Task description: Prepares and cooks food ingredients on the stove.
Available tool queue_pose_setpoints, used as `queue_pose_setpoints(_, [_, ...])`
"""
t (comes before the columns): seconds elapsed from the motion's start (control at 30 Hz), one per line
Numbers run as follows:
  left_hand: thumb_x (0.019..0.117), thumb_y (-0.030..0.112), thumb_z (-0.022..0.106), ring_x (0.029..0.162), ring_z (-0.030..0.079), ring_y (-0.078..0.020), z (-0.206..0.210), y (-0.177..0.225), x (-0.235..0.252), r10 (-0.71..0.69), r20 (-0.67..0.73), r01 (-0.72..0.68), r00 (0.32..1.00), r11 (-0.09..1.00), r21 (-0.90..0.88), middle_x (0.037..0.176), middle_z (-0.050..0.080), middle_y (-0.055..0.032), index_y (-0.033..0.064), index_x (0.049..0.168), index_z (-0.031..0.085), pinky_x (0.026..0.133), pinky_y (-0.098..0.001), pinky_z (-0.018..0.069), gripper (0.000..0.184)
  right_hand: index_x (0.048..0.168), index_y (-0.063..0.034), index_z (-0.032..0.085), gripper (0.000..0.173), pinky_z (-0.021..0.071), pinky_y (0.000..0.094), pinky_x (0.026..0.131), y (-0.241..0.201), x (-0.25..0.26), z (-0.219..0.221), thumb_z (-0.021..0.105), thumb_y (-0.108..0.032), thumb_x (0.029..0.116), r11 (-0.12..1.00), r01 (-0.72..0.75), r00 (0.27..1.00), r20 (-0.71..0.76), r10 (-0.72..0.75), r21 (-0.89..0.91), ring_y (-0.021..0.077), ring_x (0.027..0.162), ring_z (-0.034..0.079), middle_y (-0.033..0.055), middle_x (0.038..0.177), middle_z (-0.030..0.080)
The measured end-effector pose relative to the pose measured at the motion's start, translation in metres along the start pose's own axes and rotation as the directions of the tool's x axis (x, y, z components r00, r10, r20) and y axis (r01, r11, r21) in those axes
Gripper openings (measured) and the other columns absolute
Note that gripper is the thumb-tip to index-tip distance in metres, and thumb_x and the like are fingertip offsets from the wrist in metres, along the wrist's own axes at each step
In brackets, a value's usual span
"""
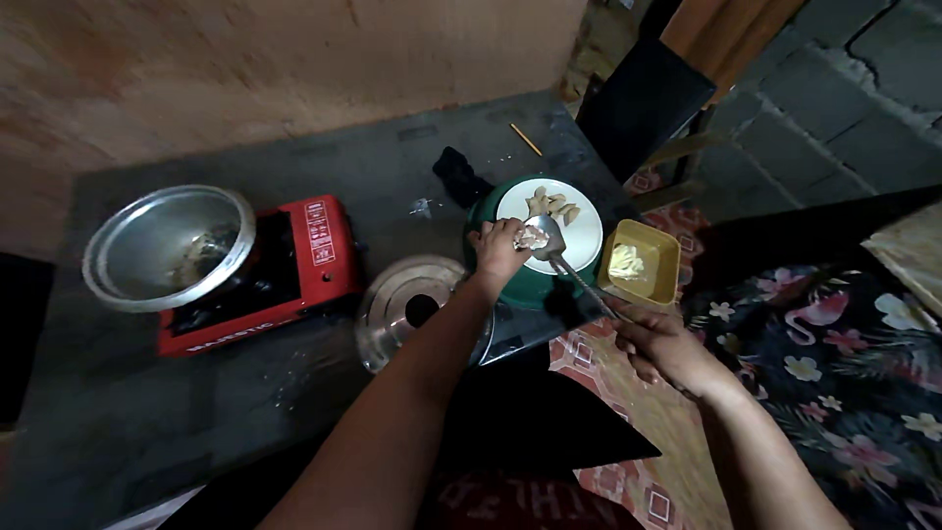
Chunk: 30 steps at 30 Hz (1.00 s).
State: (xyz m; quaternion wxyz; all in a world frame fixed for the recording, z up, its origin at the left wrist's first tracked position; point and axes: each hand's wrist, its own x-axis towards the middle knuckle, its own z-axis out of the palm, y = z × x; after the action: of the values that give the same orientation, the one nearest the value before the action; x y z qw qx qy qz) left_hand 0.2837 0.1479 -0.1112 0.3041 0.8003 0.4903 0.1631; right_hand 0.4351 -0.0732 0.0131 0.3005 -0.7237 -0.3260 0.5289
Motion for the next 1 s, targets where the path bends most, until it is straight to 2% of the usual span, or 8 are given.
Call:
queue_pose_setpoints(0.13, [0.0874, 0.029, 0.079, 0.133, 0.049, -0.0375, -0.002, 0.001, -0.002, -0.030, -0.019, 0.030, 0.999, 0.999, 0.011, 0.133, 0.063, -0.0107, 0.0183, 0.128, 0.066, 0.109, -0.0691, 0.0287, 0.044, 0.154, -0.0058, 0.042, 0.045, 0.0375, 0.0195, 0.038, 0.003, 0.004, -0.001, 0.039, -0.008, 0.1096, 0.991, -0.021, 0.999, 0.036, 0.016, 0.130, 0.0046, 0.042, 0.040, -0.0027, 0.068, 0.049])
queue_pose_setpoints(0.27, [0.0861, 0.031, 0.081, 0.136, 0.046, -0.0404, -0.011, 0.000, -0.004, -0.070, -0.019, 0.071, 0.997, 0.997, 0.009, 0.142, 0.056, -0.0143, 0.0219, 0.141, 0.058, 0.109, -0.0691, 0.0303, 0.060, 0.154, -0.0052, 0.041, 0.045, 0.0372, 0.0191, 0.037, -0.001, 0.002, 0.002, 0.038, -0.008, 0.1098, 0.991, -0.036, 0.999, 0.036, 0.031, 0.127, 0.0045, 0.042, 0.040, -0.0024, 0.068, 0.049])
queue_pose_setpoints(0.37, [0.0870, 0.027, 0.080, 0.136, 0.045, -0.0426, -0.037, -0.005, -0.021, -0.060, -0.038, 0.058, 0.997, 0.997, -0.055, 0.143, 0.054, -0.0186, 0.0164, 0.147, 0.052, 0.108, -0.0683, 0.0341, 0.067, 0.154, -0.0053, 0.042, 0.044, 0.0373, 0.0191, 0.037, -0.011, -0.002, 0.006, 0.038, -0.009, 0.1097, 0.996, -0.029, 0.999, 0.017, 0.028, 0.090, 0.0044, 0.042, 0.040, -0.0028, 0.067, 0.048])
queue_pose_setpoints(0.5, [0.0945, 0.029, 0.073, 0.136, 0.048, -0.0403, -0.106, -0.030, -0.088, -0.009, -0.041, 0.005, 0.999, 0.997, -0.081, 0.145, 0.054, -0.0188, 0.0120, 0.149, 0.049, 0.109, -0.0682, 0.0331, 0.062, 0.154, -0.0066, 0.042, 0.045, 0.0377, 0.0194, 0.036, -0.038, -0.012, 0.021, 0.038, -0.010, 0.1095, 0.999, 0.036, 0.999, 0.027, -0.035, -0.028, 0.0045, 0.041, 0.040, -0.0022, 0.068, 0.051])
queue_pose_setpoints(0.63, [0.0973, 0.030, 0.069, 0.131, 0.054, -0.0375, -0.181, -0.095, -0.187, -0.040, -0.169, 0.022, 0.985, 0.994, -0.105, 0.139, 0.060, -0.0173, 0.0107, 0.144, 0.056, 0.108, -0.0645, 0.0389, 0.052, 0.154, -0.0073, 0.043, 0.044, 0.0378, 0.0185, 0.036, -0.081, -0.020, 0.053, 0.038, -0.011, 0.1099, 0.985, 0.104, 0.991, 0.095, -0.092, -0.139, 0.0036, 0.041, 0.041, -0.0028, 0.069, 0.052])
queue_pose_setpoints(0.73, [0.0981, 0.028, 0.067, 0.125, 0.060, -0.0329, -0.230, -0.146, -0.280, -0.115, -0.410, 0.089, 0.905, 0.993, -0.081, 0.132, 0.064, -0.0170, 0.0055, 0.136, 0.061, 0.106, -0.0566, 0.0466, 0.044, 0.153, -0.0073, 0.045, 0.044, 0.0383, 0.0168, 0.036, -0.117, -0.019, 0.090, 0.037, -0.009, 0.1099, 0.972, 0.177, 0.971, 0.188, -0.147, -0.157, 0.0023, 0.041, 0.042, -0.0034, 0.068, 0.052])
queue_pose_setpoints(0.87, [0.0968, 0.030, 0.065, 0.113, 0.063, -0.0404, -0.265, -0.202, -0.402, -0.239, -0.649, 0.293, 0.722, 0.956, -0.026, 0.122, 0.066, -0.0234, -0.0010, 0.130, 0.062, 0.097, -0.0606, 0.0489, 0.046, 0.151, -0.0090, 0.047, 0.041, 0.0374, 0.0149, 0.035, -0.167, -0.008, 0.159, 0.036, -0.012, 0.1108, 0.961, 0.240, 0.926, 0.329, -0.184, -0.138, 0.0011, 0.041, 0.041, -0.0032, 0.068, 0.052])
queue_pose_setpoints(1.0, [0.0954, 0.023, 0.067, 0.112, 0.063, -0.0441, -0.259, -0.234, -0.466, -0.351, -0.711, 0.393, 0.609, 0.913, -0.113, 0.121, 0.066, -0.0278, -0.0054, 0.127, 0.063, 0.097, -0.0600, 0.0489, 0.042, 0.148, -0.0096, 0.047, 0.039, 0.0349, 0.0117, 0.039, -0.208, 0.012, 0.240, 0.034, -0.015, 0.1122, 0.962, 0.245, 0.864, 0.478, -0.158, -0.125, -0.0013, 0.045, 0.039, -0.0037, 0.072, 0.050])
